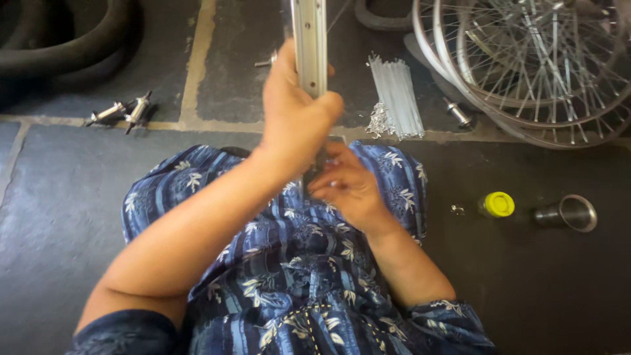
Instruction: The person sits on the floor with a bicycle rim across their lap and laces spokes into it, threading each spoke through the hub flange and seating its end into the rim eyelets one at a time, taking new spokes from a bundle on the floor.
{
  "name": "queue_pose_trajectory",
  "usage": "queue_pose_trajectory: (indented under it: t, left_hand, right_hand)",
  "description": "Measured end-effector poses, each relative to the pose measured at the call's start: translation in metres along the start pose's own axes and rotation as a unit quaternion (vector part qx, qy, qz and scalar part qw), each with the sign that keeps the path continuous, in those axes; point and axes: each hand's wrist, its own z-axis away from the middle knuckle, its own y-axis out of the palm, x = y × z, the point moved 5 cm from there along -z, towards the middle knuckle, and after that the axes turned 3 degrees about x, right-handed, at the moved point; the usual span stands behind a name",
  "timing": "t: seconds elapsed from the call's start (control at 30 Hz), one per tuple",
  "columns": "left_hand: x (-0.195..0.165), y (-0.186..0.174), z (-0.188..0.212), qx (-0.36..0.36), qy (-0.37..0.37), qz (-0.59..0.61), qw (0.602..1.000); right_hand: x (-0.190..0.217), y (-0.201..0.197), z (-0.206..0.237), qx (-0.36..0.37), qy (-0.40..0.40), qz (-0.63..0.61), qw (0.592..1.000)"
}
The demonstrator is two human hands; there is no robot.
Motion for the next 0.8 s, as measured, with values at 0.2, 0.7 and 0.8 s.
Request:
queue_pose_trajectory:
  t: [0.2, 0.7, 0.8]
  left_hand:
    - [-0.015, -0.002, 0.003, 0.088, 0.068, -0.097, 0.989]
    - [0.036, -0.005, -0.034, 0.284, 0.149, -0.004, 0.947]
    - [0.040, -0.005, -0.029, 0.273, 0.188, 0.040, 0.943]
  right_hand:
    - [-0.005, 0.015, 0.002, -0.013, 0.037, 0.028, 0.999]
    - [-0.014, 0.014, 0.001, 0.043, -0.003, -0.047, 0.998]
    - [-0.012, 0.013, 0.001, 0.053, -0.002, -0.022, 0.998]
